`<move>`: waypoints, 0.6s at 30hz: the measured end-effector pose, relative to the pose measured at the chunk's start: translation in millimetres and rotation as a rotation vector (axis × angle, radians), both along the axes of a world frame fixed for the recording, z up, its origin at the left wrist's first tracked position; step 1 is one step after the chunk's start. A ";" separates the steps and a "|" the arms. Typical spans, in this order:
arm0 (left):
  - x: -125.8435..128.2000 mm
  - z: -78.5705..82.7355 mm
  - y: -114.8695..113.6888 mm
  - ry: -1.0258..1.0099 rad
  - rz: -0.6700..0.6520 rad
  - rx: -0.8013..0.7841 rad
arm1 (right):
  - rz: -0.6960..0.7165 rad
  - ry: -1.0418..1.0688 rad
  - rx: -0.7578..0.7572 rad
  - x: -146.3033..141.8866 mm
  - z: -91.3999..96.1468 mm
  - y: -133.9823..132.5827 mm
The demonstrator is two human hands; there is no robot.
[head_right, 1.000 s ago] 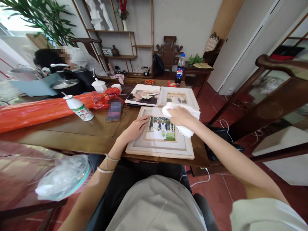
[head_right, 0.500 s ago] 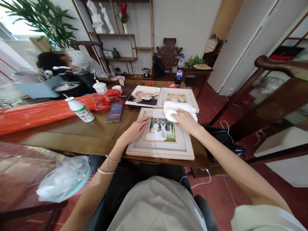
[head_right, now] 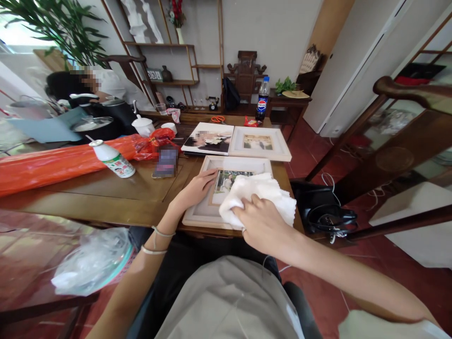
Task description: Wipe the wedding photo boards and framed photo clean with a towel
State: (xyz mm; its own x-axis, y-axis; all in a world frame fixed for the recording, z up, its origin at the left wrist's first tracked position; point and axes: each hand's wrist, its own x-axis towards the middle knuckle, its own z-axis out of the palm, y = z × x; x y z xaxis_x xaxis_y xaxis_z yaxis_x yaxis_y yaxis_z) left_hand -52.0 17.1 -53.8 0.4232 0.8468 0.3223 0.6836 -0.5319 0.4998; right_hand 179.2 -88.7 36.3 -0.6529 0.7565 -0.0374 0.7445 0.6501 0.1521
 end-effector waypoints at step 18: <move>-0.1 0.6 0.1 0.013 -0.008 0.017 | -0.013 0.067 -0.009 12.0 -13.5 79.9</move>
State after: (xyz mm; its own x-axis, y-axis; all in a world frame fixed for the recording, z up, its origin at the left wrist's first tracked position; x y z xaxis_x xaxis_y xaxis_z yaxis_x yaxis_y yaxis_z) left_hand -52.2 17.3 -53.2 0.4339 0.8380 0.3308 0.6857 -0.5453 0.4821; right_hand 191.3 -8.7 22.8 -0.6441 0.7649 -0.0006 0.7614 0.6412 0.0960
